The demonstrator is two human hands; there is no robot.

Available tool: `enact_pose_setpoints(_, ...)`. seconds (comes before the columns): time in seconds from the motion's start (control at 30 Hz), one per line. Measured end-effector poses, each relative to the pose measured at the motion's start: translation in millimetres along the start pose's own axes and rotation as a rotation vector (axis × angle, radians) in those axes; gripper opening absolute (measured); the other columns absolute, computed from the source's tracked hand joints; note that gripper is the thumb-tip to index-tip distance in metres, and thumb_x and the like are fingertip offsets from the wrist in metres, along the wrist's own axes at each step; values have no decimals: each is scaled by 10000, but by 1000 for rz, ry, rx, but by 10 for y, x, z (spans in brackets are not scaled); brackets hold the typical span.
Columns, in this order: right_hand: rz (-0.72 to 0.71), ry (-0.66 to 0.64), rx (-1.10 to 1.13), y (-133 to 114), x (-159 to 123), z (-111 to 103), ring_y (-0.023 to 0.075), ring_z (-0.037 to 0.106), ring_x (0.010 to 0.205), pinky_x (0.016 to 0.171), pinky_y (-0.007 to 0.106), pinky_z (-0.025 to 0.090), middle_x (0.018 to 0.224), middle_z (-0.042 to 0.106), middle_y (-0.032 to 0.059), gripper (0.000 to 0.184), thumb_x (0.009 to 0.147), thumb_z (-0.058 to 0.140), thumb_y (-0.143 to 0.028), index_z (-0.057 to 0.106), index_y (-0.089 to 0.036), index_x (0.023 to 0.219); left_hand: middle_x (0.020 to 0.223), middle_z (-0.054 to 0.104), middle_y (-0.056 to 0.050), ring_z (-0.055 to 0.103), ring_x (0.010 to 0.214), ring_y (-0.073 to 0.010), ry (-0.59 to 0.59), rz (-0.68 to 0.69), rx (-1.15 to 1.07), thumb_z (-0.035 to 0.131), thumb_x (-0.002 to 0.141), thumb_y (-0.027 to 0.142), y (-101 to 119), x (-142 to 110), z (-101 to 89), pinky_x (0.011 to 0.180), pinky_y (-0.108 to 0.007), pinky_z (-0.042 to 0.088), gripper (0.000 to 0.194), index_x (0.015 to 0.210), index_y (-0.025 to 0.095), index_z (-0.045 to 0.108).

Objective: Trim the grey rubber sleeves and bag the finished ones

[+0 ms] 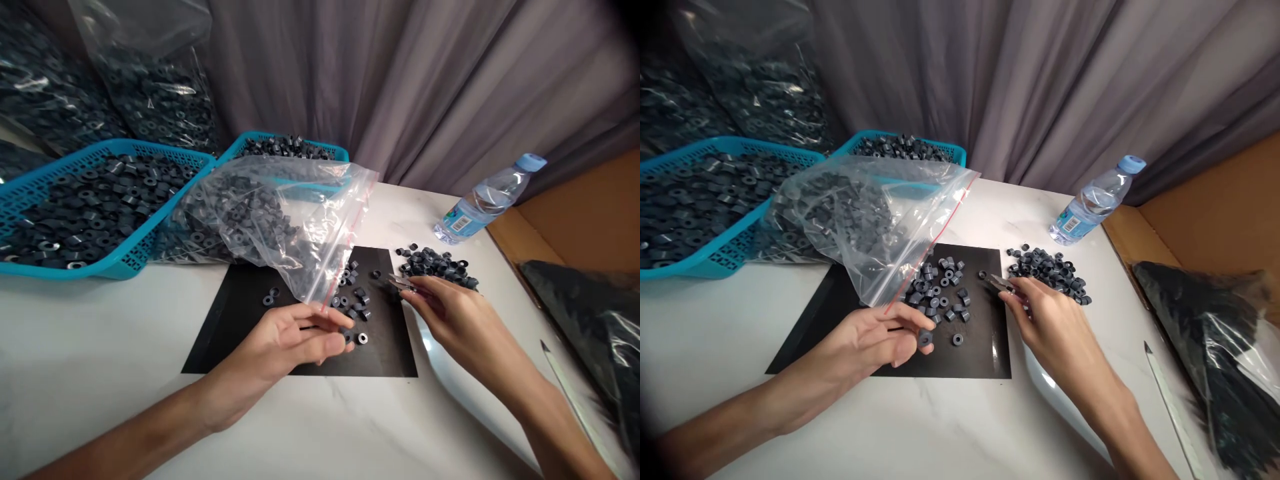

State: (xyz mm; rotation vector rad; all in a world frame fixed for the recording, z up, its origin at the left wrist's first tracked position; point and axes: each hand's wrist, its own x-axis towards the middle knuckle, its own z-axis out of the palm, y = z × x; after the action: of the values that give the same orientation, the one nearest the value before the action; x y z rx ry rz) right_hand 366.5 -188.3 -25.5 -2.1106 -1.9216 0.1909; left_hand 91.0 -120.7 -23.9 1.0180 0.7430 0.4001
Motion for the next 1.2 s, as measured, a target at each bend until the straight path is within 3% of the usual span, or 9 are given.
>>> enact_pose_setpoints(0.07, 31, -79, 2, -13, -26, -5, 191, 665, 641, 562, 305, 365, 775, 713, -1, 329, 1044, 441, -519, 621, -244, 1048, 932, 677, -1, 676, 902, -143, 7, 50, 162, 846, 782, 412, -19, -3, -20, 804, -227, 513, 295, 988, 230, 741)
enact_pose_setpoints(0.17, -10, -166, -59, -27, -75, 27, 199, 661, 565, 518, 308, 293, 667, 689, -23, 265, 1047, 438, -479, 565, -247, 1040, 999, 673, -17, 619, 809, -125, 27, 275, 574, 749, 880, 364, -71, -16, -49, 769, -248, 512, 160, 971, 233, 734)
enact_pose_setpoints(0.27, -81, -126, -178, -44, -110, 92, 218, 670, 527, 497, 313, 225, 655, 694, -16, 195, 1038, 468, -419, 535, -236, 1028, 1010, 654, -30, 623, 929, -149, 12, 539, 908, 626, 969, 246, -114, -35, -54, 877, -261, 492, 110, 1013, 242, 727)
enact_pose_setpoints(0.37, -144, -65, -258, -69, -124, 143, 217, 659, 492, 481, 307, 187, 643, 686, -17, 169, 1020, 516, -394, 519, -231, 977, 1033, 606, -36, 594, 1029, -168, 41, 662, 1101, 588, 987, 190, -145, -43, -35, 968, -285, 448, 158, 1018, 258, 727)
enact_pose_setpoints(0.6, -198, 55, -229, -143, -79, 156, 199, 648, 606, 464, 298, 292, 734, 678, 12, 370, 1004, 537, -533, 532, -232, 789, 1055, 611, -25, 569, 996, -174, 54, 633, 1271, 509, 1031, 190, -196, -8, -53, 987, -323, 404, 224, 1074, 280, 709)
enact_pose_setpoints(0.77, -318, 185, -170, -180, 90, 266, 262, 592, 1017, 736, 364, 532, 1222, 696, 96, 268, 1056, 452, -263, 643, -205, 1235, 1104, 664, -39, 578, 1064, -220, 185, 678, 1360, 490, 1039, 256, -97, 16, -190, 1004, -365, 401, 224, 1105, 264, 704)
enact_pose_setpoints(0.87, -388, 158, -86, -152, 178, 361, 276, 542, 1084, 922, 457, 538, 1360, 643, 108, 336, 1032, 460, -165, 619, -179, 1328, 1106, 693, -45, 592, 1066, -234, 273, 716, 1402, 489, 1035, 259, -23, 42, -254, 997, -390, 407, 213, 1094, 230, 692)
enact_pose_setpoints(1.03, -341, 221, 90, -116, 230, 418, 261, 577, 1075, 927, 458, 540, 1214, 682, 134, 274, 1040, 447, -169, 663, -163, 1208, 1144, 682, -74, 597, 1097, -256, 313, 721, 1428, 449, 1047, 268, -33, 103, -247, 1002, -432, 429, 279, 1189, 230, 686)
enact_pose_setpoints(1.2, -271, 231, 297, -227, 155, 308, 208, 650, 906, 800, 355, 556, 986, 696, 76, 133, 1013, 554, -263, 668, -205, 1052, 1173, 668, -76, 609, 1074, -256, 307, 698, 1498, 476, 1039, 274, -78, 202, -179, 1010, -438, 446, 330, 1300, 280, 678)
